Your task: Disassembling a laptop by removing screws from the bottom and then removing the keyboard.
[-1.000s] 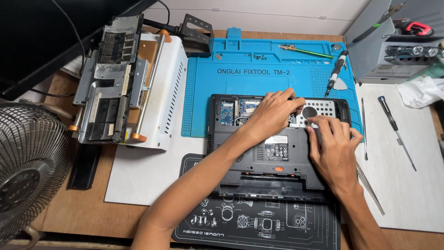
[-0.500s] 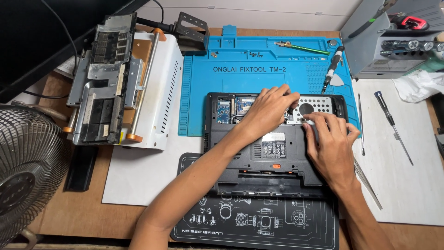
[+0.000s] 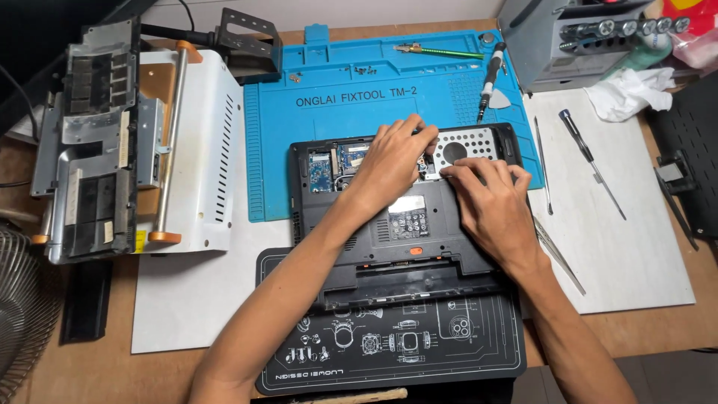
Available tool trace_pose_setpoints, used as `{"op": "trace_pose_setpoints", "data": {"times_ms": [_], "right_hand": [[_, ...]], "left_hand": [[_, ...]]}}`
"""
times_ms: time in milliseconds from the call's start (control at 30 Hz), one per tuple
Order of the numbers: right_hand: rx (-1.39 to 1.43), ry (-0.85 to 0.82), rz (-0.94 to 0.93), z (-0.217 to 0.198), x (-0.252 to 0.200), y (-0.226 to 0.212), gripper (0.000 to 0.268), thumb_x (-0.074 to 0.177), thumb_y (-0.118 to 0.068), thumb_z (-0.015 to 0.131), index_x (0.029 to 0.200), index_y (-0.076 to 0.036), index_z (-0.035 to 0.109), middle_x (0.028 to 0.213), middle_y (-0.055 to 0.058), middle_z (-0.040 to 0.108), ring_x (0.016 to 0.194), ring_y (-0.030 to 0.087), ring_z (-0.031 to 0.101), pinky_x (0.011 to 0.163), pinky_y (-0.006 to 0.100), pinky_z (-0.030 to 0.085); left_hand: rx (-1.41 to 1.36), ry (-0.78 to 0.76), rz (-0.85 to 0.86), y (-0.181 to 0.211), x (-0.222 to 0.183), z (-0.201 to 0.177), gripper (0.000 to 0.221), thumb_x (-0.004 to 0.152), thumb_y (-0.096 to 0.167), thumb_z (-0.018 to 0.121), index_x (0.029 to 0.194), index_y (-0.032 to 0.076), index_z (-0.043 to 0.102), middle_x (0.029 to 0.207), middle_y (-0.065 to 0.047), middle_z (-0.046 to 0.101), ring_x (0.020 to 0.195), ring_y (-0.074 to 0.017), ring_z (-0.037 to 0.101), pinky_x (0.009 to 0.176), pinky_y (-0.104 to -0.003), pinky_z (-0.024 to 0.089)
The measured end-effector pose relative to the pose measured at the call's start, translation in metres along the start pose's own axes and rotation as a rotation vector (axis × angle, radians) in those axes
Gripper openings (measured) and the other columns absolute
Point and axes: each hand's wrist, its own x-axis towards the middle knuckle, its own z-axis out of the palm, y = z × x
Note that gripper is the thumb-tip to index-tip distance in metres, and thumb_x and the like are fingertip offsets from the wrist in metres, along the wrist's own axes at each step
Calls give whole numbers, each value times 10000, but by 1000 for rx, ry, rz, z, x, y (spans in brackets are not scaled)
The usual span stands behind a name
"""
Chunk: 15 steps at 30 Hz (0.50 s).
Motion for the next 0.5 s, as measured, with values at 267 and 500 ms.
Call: {"op": "trace_pose_setpoints", "data": {"times_ms": [267, 500], "right_hand": [[15, -62, 167, -32, -3, 55, 110, 1094, -161, 639, 1183, -155, 704, 1139, 55, 712, 1026, 263, 638, 936, 456, 349], [15, -767, 791, -99, -11, 56, 225, 1041, -205, 570, 1182, -100, 711, 1199, 61, 776, 1001, 282, 746, 789, 460, 535]], "left_hand": [[53, -62, -18, 0, 1, 0, 541, 615, -286, 471, 992, 99, 523, 1002, -98, 528, 881, -274, 534, 749, -400, 383], [70, -52, -13, 0, 2, 0, 550, 663, -280, 488, 1063, 93, 550, 1035, -101, 551, 909, -267, 563, 772, -400, 414]]}}
